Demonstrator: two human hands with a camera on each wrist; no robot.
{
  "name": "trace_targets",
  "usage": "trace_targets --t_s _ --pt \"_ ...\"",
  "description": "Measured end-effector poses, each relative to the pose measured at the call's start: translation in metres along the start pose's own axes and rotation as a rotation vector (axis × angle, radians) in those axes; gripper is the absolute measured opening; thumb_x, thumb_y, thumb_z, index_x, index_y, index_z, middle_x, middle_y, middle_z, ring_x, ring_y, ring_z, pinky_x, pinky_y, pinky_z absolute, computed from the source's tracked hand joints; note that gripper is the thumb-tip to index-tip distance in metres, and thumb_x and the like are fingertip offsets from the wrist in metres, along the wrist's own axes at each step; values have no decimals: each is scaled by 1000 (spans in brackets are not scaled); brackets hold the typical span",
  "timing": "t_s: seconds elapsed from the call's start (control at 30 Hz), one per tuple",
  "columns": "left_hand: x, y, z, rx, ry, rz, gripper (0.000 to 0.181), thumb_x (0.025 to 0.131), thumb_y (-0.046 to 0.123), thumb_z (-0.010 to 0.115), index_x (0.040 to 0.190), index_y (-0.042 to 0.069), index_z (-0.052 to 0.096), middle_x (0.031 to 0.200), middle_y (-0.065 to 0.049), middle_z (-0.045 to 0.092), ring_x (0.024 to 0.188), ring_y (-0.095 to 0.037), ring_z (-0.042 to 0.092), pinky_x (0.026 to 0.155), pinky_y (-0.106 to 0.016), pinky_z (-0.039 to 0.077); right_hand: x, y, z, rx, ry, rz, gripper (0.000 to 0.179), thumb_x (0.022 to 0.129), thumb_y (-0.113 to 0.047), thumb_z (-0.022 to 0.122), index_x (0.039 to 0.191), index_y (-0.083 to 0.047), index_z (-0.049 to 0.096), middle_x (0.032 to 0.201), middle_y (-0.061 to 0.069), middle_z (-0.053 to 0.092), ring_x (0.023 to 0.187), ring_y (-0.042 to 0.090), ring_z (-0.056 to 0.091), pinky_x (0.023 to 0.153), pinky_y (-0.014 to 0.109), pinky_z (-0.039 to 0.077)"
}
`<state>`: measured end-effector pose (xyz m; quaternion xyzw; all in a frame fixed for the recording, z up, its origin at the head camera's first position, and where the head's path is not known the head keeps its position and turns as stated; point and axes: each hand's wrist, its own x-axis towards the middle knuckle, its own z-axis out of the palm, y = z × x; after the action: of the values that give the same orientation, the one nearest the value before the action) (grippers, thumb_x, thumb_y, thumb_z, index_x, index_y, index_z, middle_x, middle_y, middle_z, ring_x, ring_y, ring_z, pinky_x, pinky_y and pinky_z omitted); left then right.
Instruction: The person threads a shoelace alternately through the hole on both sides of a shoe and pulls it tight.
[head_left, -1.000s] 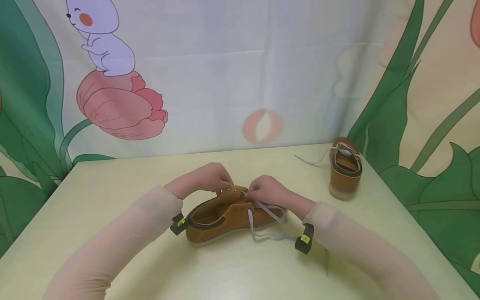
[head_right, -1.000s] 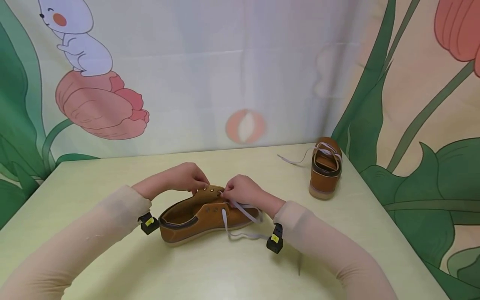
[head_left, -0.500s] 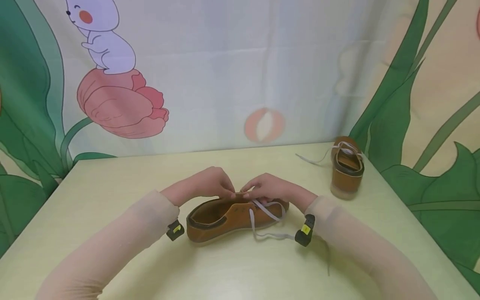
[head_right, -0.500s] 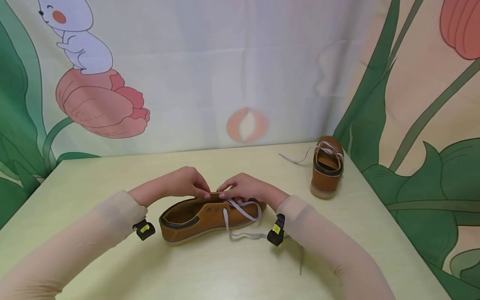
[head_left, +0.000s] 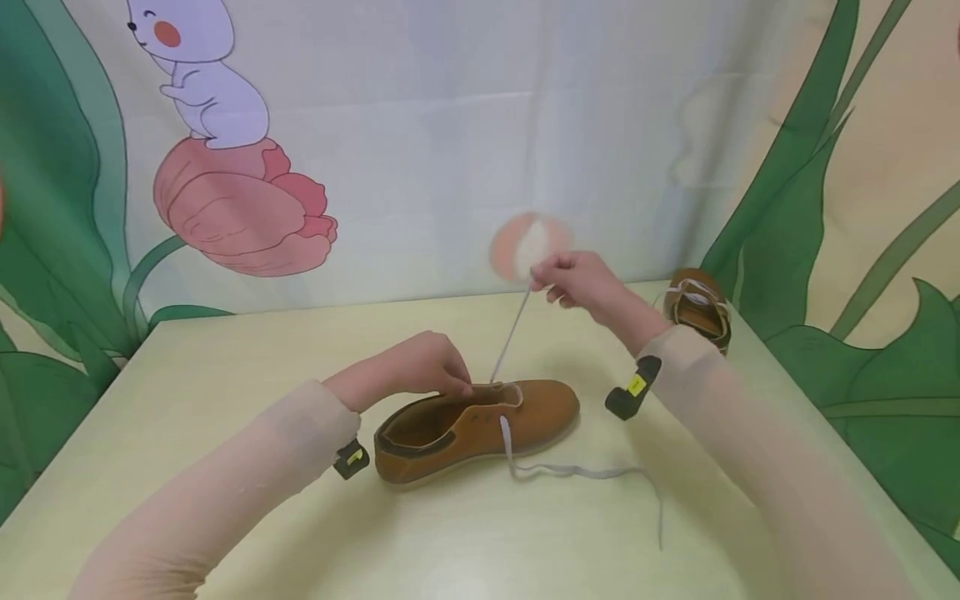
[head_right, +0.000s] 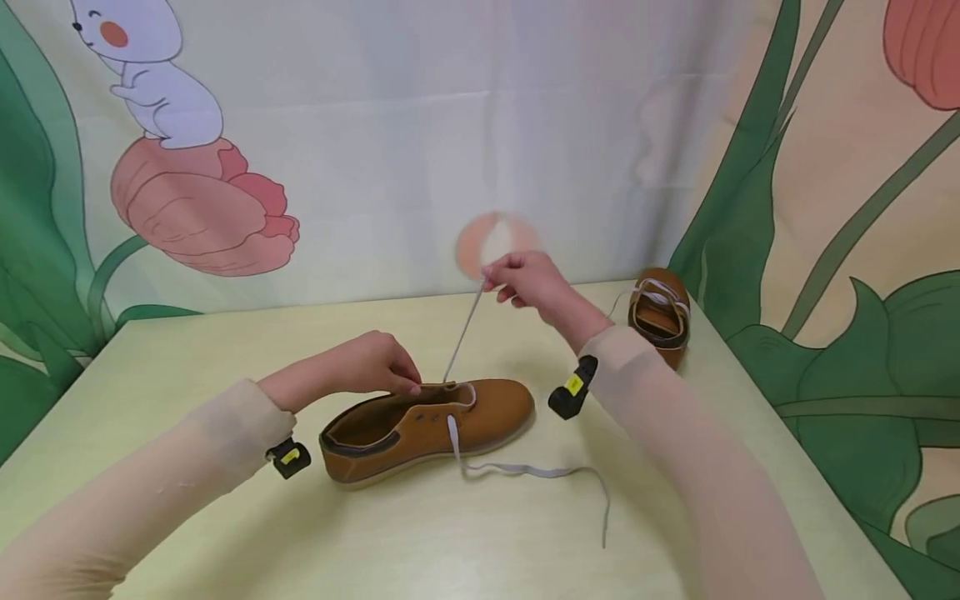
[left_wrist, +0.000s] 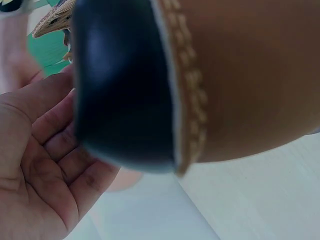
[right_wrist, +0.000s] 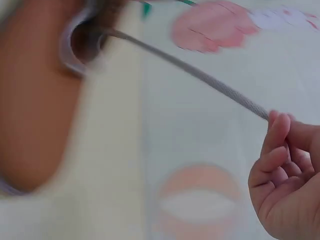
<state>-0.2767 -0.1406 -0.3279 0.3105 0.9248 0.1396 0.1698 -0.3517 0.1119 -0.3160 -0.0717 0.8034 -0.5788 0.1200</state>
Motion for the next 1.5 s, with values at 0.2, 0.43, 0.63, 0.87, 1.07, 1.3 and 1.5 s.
trace_targets --t_s 0.2,0.43,0.63,0.87,1.07,1.3,1.5 --pt "-3 -1 1 -15 11 5 18 96 20 70 96 7 82 82 -1 76 72 -5 57 71 -21 49 3 -44 -33 111 176 -21 18 103 -28 60 103 -10 62 77 -11 66 67 6 57 60 17 44" --pt "-6 -1 3 -12 38 28 18 97 19 68 98 7 81 85 -1 76 77 -7 61 77 -25 53 4 -61 -35 141 187 -18 13 105 -30 55 104 -17 57 92 -7 62 74 9 54 64 17 46" --pt "-9 0 5 10 46 46 21 97 17 66 107 5 80 108 -9 80 102 -22 74 92 -36 58 1 -63 -21 212 106 -22 12 109 -29 44 107 -17 46 75 -4 59 57 10 49 57 18 43" --pt "-13 -4 6 34 43 50 22 97 17 65 110 4 79 108 -10 79 103 -24 74 92 -37 58 -6 -67 -9 66 51 -111 18 110 -28 44 117 -15 54 66 -5 39 56 11 30 56 22 30" --pt "-19 -5 5 22 81 48 19 98 16 64 104 6 79 96 -5 78 89 -15 70 89 -34 57 -18 -75 -3 -13 24 -121 23 111 -26 41 124 -12 54 69 -5 32 57 12 24 60 24 28" --pt "-33 6 1 -7 146 53 19 99 16 63 101 7 79 88 -1 76 79 -9 61 82 -30 55 -40 -78 4 -83 21 -135 31 112 -20 34 136 -9 50 81 -1 34 63 13 31 68 25 41" --pt "-36 13 1 32 163 83 18 98 15 63 95 7 79 80 1 72 73 -8 57 74 -25 51 -50 -77 6 -142 3 -196 37 111 -15 36 143 -7 53 80 -2 39 65 10 40 76 23 50"
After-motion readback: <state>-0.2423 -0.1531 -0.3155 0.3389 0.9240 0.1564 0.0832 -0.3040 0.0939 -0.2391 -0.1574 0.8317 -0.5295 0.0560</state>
